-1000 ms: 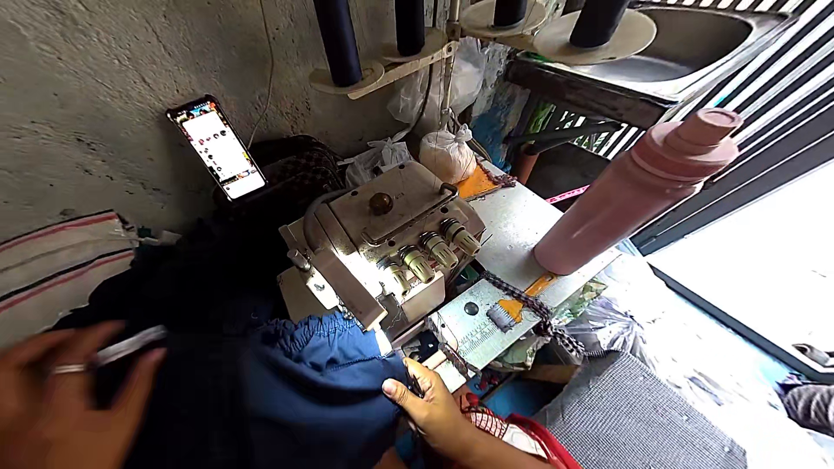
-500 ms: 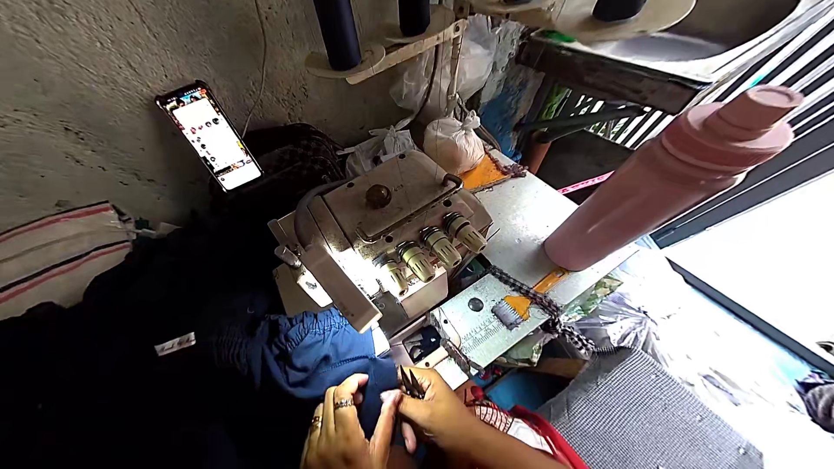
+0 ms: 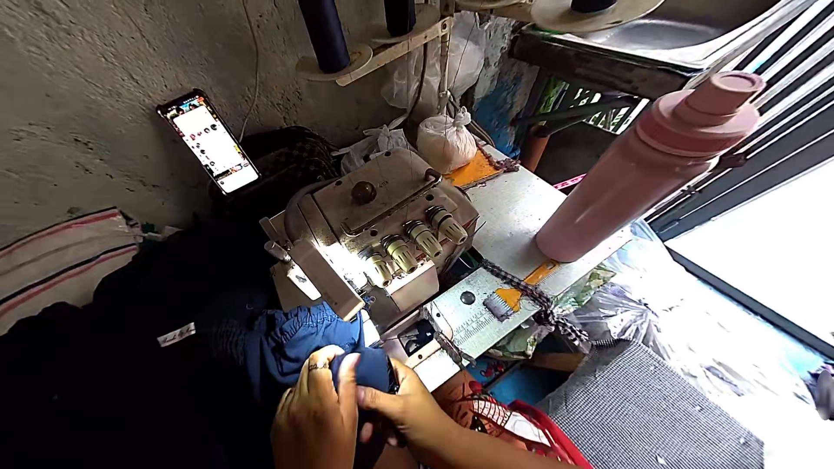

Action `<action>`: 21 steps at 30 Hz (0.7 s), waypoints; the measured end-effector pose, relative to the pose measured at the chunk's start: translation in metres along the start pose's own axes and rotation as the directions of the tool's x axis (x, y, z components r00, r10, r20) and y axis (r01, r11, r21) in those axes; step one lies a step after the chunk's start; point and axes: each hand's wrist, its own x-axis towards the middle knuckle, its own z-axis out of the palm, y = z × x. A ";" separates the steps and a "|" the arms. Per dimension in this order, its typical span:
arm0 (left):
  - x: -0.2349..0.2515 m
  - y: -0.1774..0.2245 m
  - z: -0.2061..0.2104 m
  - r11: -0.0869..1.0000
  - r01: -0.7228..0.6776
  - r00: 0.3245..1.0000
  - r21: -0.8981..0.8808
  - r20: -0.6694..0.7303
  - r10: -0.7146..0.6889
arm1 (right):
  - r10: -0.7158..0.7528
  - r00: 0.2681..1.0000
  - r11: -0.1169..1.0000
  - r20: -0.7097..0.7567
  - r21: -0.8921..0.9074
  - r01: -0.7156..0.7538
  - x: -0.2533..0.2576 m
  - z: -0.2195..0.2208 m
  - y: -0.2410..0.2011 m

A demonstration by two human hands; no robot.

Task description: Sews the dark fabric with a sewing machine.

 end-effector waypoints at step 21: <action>0.008 0.009 -0.005 0.992 0.087 0.992 -0.088 0.100 -0.078 | -0.120 0.992 0.942 0.050 -0.311 0.129 -0.019 -0.018 0.004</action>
